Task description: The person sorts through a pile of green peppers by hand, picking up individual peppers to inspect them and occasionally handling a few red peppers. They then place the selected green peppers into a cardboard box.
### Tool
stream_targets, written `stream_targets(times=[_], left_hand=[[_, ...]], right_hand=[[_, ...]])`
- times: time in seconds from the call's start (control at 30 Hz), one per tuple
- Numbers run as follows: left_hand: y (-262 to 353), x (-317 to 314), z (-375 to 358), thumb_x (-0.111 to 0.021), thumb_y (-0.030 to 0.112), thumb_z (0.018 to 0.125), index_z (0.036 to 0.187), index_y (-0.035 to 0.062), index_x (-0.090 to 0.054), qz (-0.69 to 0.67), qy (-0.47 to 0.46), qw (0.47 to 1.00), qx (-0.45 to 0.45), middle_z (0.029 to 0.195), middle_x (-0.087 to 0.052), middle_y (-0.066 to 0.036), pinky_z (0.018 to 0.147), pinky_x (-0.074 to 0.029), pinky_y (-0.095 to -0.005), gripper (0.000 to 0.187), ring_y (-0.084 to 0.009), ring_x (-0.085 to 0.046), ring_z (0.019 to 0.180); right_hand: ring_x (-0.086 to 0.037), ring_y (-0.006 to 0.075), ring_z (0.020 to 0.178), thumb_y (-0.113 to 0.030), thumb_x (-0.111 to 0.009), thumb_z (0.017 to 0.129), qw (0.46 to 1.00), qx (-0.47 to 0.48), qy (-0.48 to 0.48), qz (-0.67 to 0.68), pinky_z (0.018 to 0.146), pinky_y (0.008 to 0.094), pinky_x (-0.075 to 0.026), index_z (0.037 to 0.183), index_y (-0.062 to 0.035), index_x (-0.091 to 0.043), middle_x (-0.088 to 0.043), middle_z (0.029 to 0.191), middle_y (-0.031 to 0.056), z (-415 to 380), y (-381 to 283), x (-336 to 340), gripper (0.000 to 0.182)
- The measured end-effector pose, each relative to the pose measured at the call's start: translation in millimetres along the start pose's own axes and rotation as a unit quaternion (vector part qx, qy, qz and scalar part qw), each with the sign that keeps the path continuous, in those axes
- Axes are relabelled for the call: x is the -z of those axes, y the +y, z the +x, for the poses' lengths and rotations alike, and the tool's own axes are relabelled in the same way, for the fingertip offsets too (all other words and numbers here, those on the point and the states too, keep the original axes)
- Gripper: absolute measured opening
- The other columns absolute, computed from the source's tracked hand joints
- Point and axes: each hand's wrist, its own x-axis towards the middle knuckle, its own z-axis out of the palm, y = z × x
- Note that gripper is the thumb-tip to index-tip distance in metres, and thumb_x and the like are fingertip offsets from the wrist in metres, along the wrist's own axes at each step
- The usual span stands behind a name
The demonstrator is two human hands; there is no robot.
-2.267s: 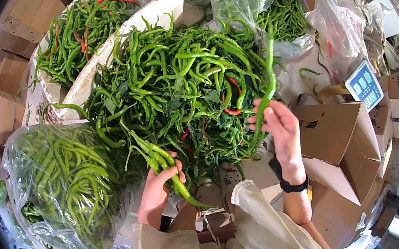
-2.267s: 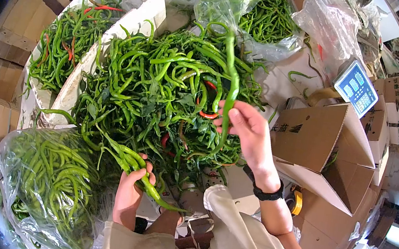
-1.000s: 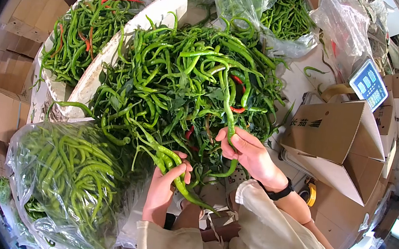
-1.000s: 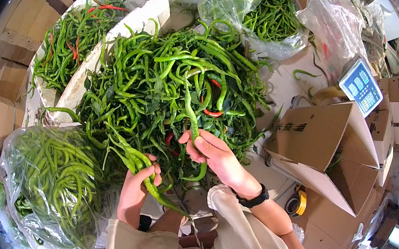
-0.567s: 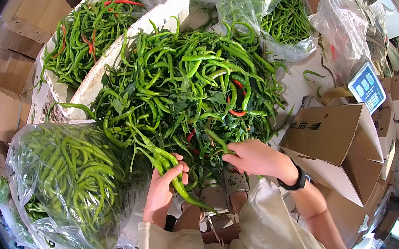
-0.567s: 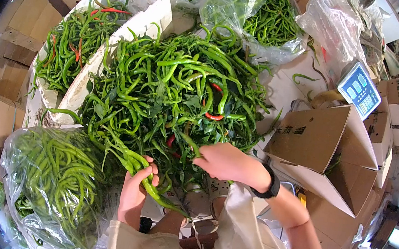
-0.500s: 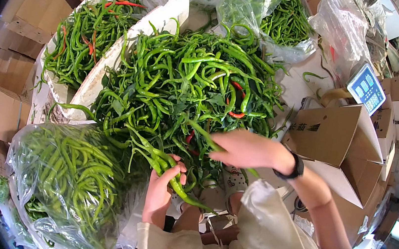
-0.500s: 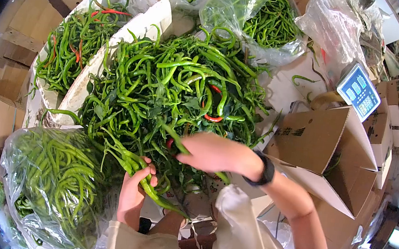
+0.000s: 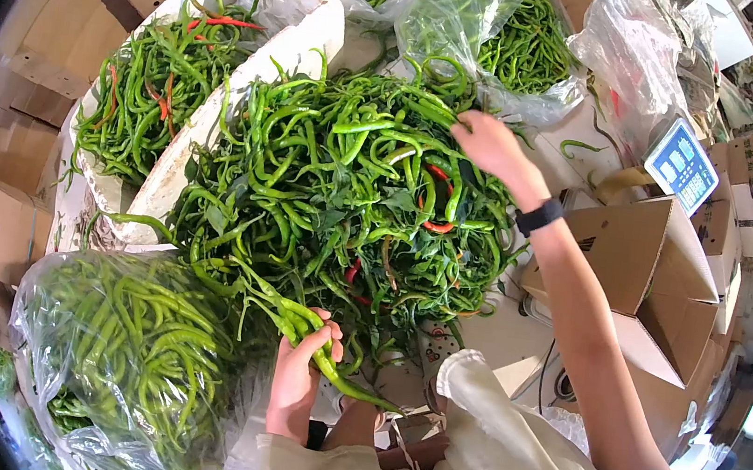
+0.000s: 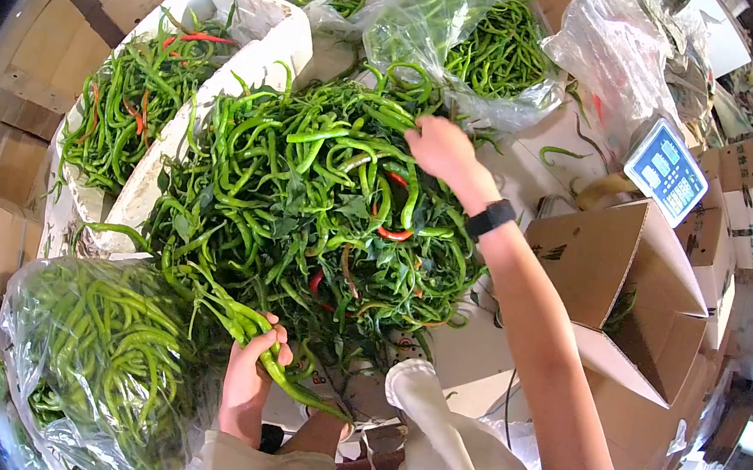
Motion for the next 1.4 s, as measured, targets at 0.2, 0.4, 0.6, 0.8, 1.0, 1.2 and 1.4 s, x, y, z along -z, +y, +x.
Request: stream_targets(times=[0.2,0.4,0.6,0.8,1.0,1.2,1.4], left_hand=[[0.7,1.1,1.8,-0.059,0.004,0.083,0.107,0.0011,-0.053,0.021,-0.013,1.0,-0.007,0.084,-0.06,-0.01,0.061,-0.043,-0.0296,0.024,-0.0184,-0.055,0.065],[1.7,2.8,0.8,-0.06,0.005,0.083,0.107,0.0013,-0.054,-0.003,-0.004,1.0,-0.009,0.084,-0.06,-0.01,0.06,-0.043,-0.0294,0.025,-0.0185,-0.056,0.064],[1.8,-0.1,-0.9,-0.06,0.006,0.083,0.107,0.0019,-0.054,0.009,0.0,1.0,0.002,0.084,-0.06,-0.01,0.06,-0.044,-0.0291,0.025,-0.0185,-0.056,0.065],[2.1,-1.0,-1.4,-0.06,0.006,0.084,0.107,0.0016,-0.053,0.002,-0.004,1.0,-0.005,0.084,-0.06,-0.009,0.061,-0.044,-0.0288,0.025,-0.0181,-0.056,0.066],[-1.4,-4.3,1.1,-0.059,0.006,0.085,0.108,0.0011,-0.053,0.01,-0.026,1.0,0.001,0.085,-0.059,-0.009,0.061,-0.043,-0.0281,0.024,-0.0175,-0.055,0.066],[-1.3,-11.6,2.5,-0.058,0.006,0.087,0.108,0.0013,-0.053,0.014,-0.025,1.0,0.003,0.085,-0.059,-0.009,0.062,-0.042,-0.0276,0.023,-0.0174,-0.056,0.067],[-4.1,-10.1,5.4,-0.058,0.007,0.087,0.109,0.0012,-0.053,0.016,-0.027,0.999,0.002,0.086,-0.06,-0.01,0.063,-0.043,-0.0276,0.023,-0.0172,-0.056,0.069]], right_hand=[[-0.062,0.0368,0.093,-0.035,-0.061,0.084,0.996,-0.001,0.072,-0.048,0.081,0.0456,-0.05,0.108,-0.0035,-0.06,-0.061,0.107,0.0193,8.7,11.9,-30.0,0.04],[-0.066,0.0324,0.08,-0.031,-0.06,0.086,0.997,0.019,0.071,-0.017,0.072,0.044,-0.051,0.105,0.0,-0.06,-0.065,0.085,0.0186,0.2,0.9,-12.1,0.036],[-0.058,0.0112,0.068,-0.024,-0.055,0.093,0.914,-0.046,-0.088,0.394,0.064,0.0268,-0.047,0.102,0.0036,-0.057,-0.059,0.075,0.0042,-21.2,-15.2,16.6,0.03],[-0.055,0.0101,0.078,-0.013,-0.055,0.092,0.746,-0.054,-0.13,0.651,0.075,0.024,-0.044,0.117,-0.0002,-0.054,-0.058,0.085,-0.0002,-89.3,-23.0,62.4,0.028],[-0.06,0.0151,0.089,-0.01,-0.059,0.088,0.688,-0.064,-0.157,0.706,0.087,0.0292,-0.045,0.126,0.0007,-0.05,-0.061,0.104,0.0047,-155.6,-49.2,37.6,0.04],[-0.056,0.033,0.093,-0.006,-0.064,0.081,0.951,0.129,-0.002,0.28,0.081,0.0382,-0.046,0.107,0.0023,-0.055,-0.053,0.098,0.0153,-186.5,-70.5,-49.7,0.029],[-0.053,0.0347,0.085,-0.005,-0.063,0.081,0.956,0.116,0.123,0.239,0.08,0.0399,-0.043,0.099,0.001,-0.057,-0.053,0.094,0.0147,-184.3,-65.5,-62.7,0.02]])
